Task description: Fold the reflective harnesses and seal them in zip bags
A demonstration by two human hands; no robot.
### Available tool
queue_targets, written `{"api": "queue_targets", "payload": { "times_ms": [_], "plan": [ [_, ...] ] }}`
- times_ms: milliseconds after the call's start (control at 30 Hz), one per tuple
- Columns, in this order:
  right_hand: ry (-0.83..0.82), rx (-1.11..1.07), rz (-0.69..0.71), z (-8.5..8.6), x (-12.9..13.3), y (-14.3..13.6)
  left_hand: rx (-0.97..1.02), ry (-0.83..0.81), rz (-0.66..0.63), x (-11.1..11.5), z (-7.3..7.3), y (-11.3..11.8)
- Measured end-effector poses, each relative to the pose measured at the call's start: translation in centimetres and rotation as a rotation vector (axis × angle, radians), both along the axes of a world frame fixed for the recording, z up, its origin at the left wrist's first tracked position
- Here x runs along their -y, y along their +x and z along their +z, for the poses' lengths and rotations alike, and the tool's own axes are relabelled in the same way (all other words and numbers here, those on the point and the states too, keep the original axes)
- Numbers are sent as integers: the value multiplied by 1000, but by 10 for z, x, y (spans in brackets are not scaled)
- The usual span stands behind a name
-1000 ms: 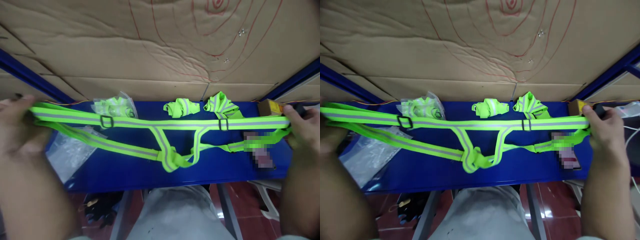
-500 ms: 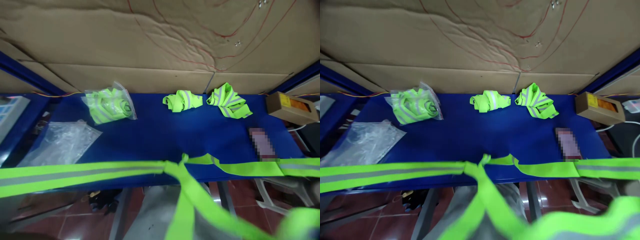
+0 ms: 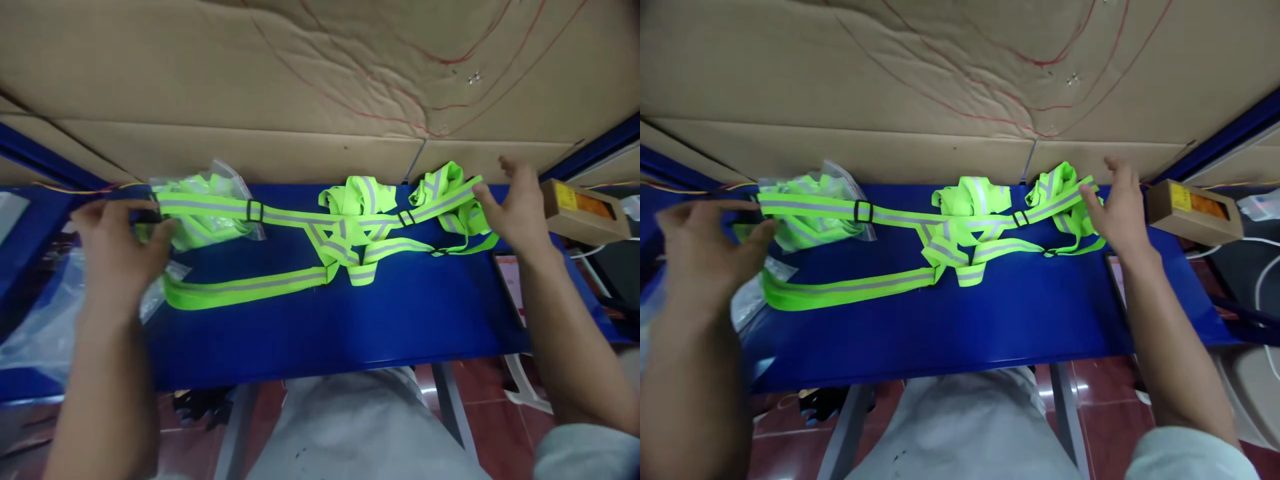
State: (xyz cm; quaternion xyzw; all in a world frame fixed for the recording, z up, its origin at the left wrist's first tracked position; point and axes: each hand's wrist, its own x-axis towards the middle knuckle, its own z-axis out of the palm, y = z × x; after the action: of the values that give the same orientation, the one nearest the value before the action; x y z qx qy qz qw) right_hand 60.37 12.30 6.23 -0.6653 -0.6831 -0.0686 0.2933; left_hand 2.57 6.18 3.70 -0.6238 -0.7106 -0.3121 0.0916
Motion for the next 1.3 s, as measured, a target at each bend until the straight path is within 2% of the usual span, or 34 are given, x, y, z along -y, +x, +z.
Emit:
{"api": "queue_targets", "payload": {
  "times_ms": [67,100,167,200,267,367,467,567,800,900,1033,1167,1300],
  "plan": [
    [0,109,254,-3,42,-27,-136,-34,-27,30,1,38],
    [-36,123,401,-5,64,-41,-167,40,-67,46,2,59],
    [-120,172,626,-12,100,-68,-217,11,-235,74,-1,100],
    [-135,188,678,-17,113,-80,-260,-49,-296,84,-6,118],
    [-178,215,708,-29,125,-100,-244,-33,-366,96,-18,145],
    [-236,250,707,-46,123,-119,-241,-123,-498,100,-36,166],
    [-257,282,738,-58,117,-124,-324,-220,-571,97,-41,170],
    [-241,324,745,-62,121,-117,-381,-208,-549,95,-35,159],
    [-223,364,716,-41,151,-79,-358,-216,-458,109,-17,128],
    [-248,391,685,-32,161,-66,-259,-262,-545,117,-7,127],
    [-288,447,624,-30,172,-54,-110,-413,-714,122,7,132],
    [-327,438,598,-29,182,-61,1,-531,-755,124,15,136],
    [-349,380,732,-27,185,-88,10,-628,-788,124,14,138]
  ]
}}
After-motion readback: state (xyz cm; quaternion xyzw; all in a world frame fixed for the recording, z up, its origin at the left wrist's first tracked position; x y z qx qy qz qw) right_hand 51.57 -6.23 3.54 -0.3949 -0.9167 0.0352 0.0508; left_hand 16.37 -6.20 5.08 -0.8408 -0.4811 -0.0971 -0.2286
